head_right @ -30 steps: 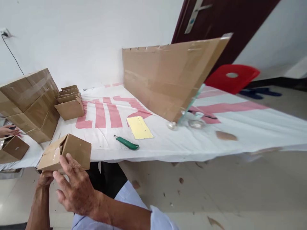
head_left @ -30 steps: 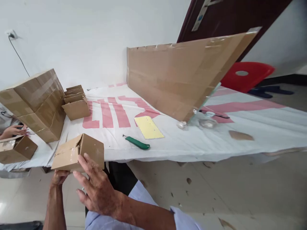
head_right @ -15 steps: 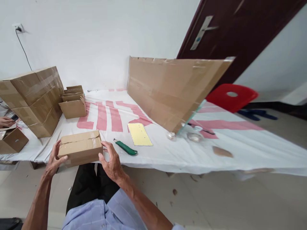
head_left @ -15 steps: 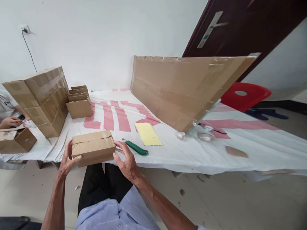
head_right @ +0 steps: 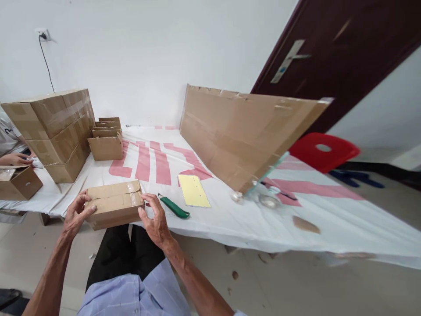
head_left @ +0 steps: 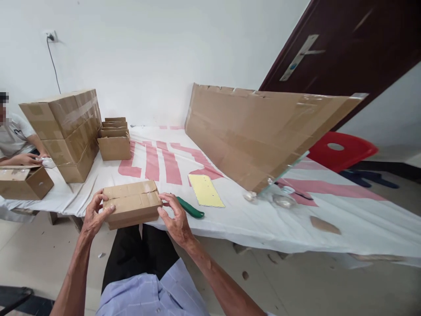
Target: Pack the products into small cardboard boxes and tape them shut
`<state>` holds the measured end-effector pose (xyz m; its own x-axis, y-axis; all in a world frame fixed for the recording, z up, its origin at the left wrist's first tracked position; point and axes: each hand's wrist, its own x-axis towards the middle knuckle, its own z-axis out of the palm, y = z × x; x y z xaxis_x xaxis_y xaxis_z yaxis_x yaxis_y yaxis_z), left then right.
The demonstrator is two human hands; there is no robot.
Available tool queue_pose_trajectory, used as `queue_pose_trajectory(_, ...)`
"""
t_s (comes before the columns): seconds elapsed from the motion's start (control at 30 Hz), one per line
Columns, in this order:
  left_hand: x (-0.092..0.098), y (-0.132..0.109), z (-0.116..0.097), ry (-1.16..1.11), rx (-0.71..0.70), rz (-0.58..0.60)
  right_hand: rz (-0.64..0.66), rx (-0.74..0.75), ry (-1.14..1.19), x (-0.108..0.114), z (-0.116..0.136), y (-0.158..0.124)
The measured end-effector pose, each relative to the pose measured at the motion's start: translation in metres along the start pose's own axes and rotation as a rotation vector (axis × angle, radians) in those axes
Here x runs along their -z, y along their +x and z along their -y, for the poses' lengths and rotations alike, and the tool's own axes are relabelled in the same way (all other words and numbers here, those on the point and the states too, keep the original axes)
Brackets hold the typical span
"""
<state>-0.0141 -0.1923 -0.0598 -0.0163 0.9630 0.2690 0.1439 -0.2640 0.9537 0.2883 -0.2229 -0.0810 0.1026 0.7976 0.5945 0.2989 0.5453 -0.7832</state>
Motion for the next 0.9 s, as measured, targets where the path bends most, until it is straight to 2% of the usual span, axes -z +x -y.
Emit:
queue_pose_trajectory(0.23,-0.006,-0.018,0.008,-0.101,-0.052,-0.092,0.004,-0.126,0.136,0.006,0.005,-0.001)
queue_pose_trajectory(0.43,-0.007,-0.026,0.006,-0.092,-0.074,-0.087,0.003,-0.18,0.126,0.012,0.006,-0.006)
queue_pose_trajectory(0.9,-0.013,-0.037,-0.003,-0.074,-0.028,-0.121,-0.014,-0.137,0.082,0.008,0.006,-0.012)
